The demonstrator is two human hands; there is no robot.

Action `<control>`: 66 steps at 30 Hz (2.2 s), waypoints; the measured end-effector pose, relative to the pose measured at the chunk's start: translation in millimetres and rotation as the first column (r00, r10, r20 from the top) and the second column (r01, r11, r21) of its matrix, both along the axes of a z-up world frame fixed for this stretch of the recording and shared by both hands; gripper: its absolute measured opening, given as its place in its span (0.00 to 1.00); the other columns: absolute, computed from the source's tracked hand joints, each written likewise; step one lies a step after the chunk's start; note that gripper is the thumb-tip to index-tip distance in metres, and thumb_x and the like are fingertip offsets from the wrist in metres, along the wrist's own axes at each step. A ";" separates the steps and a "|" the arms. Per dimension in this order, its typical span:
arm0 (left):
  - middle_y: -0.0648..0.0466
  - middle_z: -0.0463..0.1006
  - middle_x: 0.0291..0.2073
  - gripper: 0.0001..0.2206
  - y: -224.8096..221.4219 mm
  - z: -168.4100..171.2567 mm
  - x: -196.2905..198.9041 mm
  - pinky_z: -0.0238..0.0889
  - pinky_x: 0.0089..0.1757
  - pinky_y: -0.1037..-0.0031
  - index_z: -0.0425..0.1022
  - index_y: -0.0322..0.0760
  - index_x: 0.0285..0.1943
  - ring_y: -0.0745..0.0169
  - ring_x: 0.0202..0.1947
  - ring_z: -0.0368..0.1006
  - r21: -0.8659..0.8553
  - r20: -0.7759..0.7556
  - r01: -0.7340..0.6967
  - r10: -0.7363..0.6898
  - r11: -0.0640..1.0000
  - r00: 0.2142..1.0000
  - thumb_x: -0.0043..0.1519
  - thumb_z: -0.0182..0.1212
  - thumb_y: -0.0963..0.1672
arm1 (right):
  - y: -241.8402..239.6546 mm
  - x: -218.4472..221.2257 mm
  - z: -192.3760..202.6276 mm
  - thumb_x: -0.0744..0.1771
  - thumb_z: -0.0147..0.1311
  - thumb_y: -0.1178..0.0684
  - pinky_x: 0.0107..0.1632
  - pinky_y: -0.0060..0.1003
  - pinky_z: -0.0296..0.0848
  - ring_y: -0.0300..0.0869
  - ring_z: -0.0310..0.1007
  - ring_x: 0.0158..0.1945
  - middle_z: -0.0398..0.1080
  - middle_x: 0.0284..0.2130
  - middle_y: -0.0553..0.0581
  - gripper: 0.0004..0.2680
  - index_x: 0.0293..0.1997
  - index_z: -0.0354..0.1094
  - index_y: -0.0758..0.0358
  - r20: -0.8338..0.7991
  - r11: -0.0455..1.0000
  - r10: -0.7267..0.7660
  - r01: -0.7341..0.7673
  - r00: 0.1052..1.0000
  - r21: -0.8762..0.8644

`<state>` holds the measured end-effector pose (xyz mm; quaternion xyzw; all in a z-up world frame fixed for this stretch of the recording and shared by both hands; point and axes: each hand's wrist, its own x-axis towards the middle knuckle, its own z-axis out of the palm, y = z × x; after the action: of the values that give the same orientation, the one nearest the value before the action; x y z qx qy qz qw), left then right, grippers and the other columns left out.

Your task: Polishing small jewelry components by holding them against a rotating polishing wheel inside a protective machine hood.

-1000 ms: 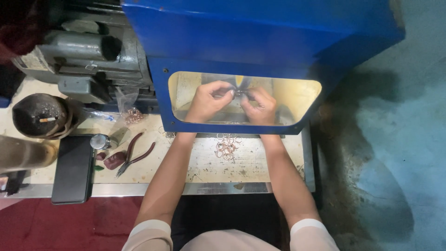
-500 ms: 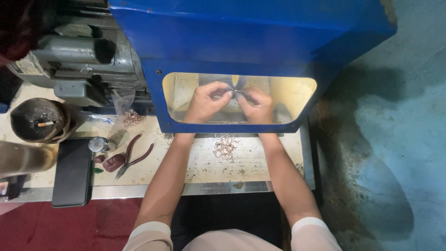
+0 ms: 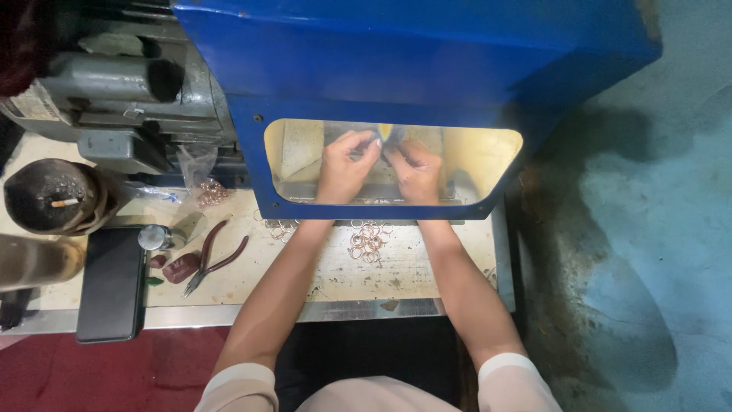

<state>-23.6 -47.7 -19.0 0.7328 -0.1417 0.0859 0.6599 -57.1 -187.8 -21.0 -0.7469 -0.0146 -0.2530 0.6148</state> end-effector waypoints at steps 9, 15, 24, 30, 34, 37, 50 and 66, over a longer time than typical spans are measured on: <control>0.51 0.84 0.34 0.08 -5.5 1.7 -2.1 0.71 0.43 0.70 0.84 0.37 0.47 0.68 0.38 0.76 -0.058 -0.141 0.004 -0.013 0.998 0.990 0.60 0.70 0.42 | 7.0 -10.9 16.5 0.66 0.65 0.60 0.36 0.38 0.74 0.40 0.77 0.30 0.74 0.22 0.59 0.04 0.30 0.80 0.62 0.072 0.977 -0.140 0.150 0.987 -0.150; 0.50 0.84 0.33 0.09 -6.2 -5.6 2.8 0.73 0.34 0.76 0.83 0.36 0.49 0.67 0.36 0.77 -0.174 -0.319 0.043 -0.098 0.984 0.943 0.62 0.68 0.43 | 3.2 -7.2 11.6 0.65 0.66 0.62 0.33 0.38 0.76 0.45 0.79 0.29 0.75 0.22 0.58 0.03 0.30 0.81 0.61 0.196 0.948 -0.152 0.199 0.969 -0.250; 0.54 0.84 0.37 0.12 9.2 7.4 1.5 0.75 0.29 0.79 0.81 0.39 0.52 0.65 0.38 0.79 -0.380 -0.559 0.080 -0.298 0.922 0.774 0.62 0.66 0.46 | 8.3 -9.6 22.6 0.65 0.64 0.64 0.34 0.40 0.77 0.48 0.80 0.31 0.75 0.24 0.61 0.03 0.35 0.81 0.63 0.170 0.968 -0.028 0.069 0.985 -0.242; 0.56 0.82 0.36 0.11 22.5 26.5 -1.4 0.73 0.38 0.78 0.80 0.34 0.50 0.68 0.39 0.78 -0.405 -0.569 0.224 -0.436 0.887 0.697 0.61 0.64 0.44 | 1.3 -13.4 32.3 0.62 0.69 0.66 0.35 0.44 0.77 0.53 0.81 0.33 0.77 0.28 0.63 0.05 0.37 0.81 0.65 0.334 0.955 0.103 0.000 0.937 -0.295; 0.52 0.83 0.36 0.09 30.1 32.5 4.1 0.74 0.38 0.79 0.80 0.34 0.49 0.66 0.39 0.80 -0.403 -0.467 0.281 -0.459 0.871 0.755 0.64 0.64 0.44 | -1.6 -15.5 28.9 0.63 0.67 0.66 0.37 0.45 0.77 0.54 0.81 0.35 0.77 0.30 0.64 0.05 0.40 0.81 0.65 0.366 0.954 0.119 -0.003 0.923 -0.301; 0.50 0.83 0.38 0.10 36.3 45.9 3.6 0.75 0.40 0.72 0.81 0.35 0.50 0.62 0.41 0.79 -0.180 -0.378 0.361 -0.403 0.915 0.834 0.63 0.67 0.44 | 1.8 -13.3 32.6 0.63 0.68 0.65 0.37 0.42 0.78 0.52 0.81 0.33 0.77 0.29 0.62 0.05 0.37 0.82 0.63 0.363 0.958 0.047 0.061 0.930 -0.279; 0.54 0.83 0.35 0.10 28.7 40.5 6.9 0.71 0.40 0.74 0.83 0.40 0.49 0.70 0.37 0.74 -0.028 -0.320 0.269 -0.263 0.963 0.910 0.62 0.70 0.46 | 5.5 -4.6 19.2 0.63 0.71 0.62 0.36 0.38 0.76 0.46 0.81 0.32 0.78 0.26 0.61 0.02 0.33 0.82 0.63 0.256 0.983 -0.047 0.091 0.965 -0.160; 0.52 0.84 0.36 0.11 26.5 43.3 3.4 0.72 0.41 0.72 0.83 0.39 0.50 0.68 0.37 0.77 -0.077 -0.301 0.251 -0.262 0.965 0.917 0.63 0.70 0.47 | 15.2 0.5 1.4 0.63 0.72 0.59 0.33 0.36 0.74 0.37 0.76 0.30 0.76 0.22 0.60 0.04 0.29 0.80 0.63 0.216 0.980 -0.152 0.175 0.964 -0.091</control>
<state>-20.1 -21.2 24.3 0.6999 -0.1299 -0.1142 0.6930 -56.6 -172.7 -19.6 -0.7474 -0.0311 -0.3784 0.5452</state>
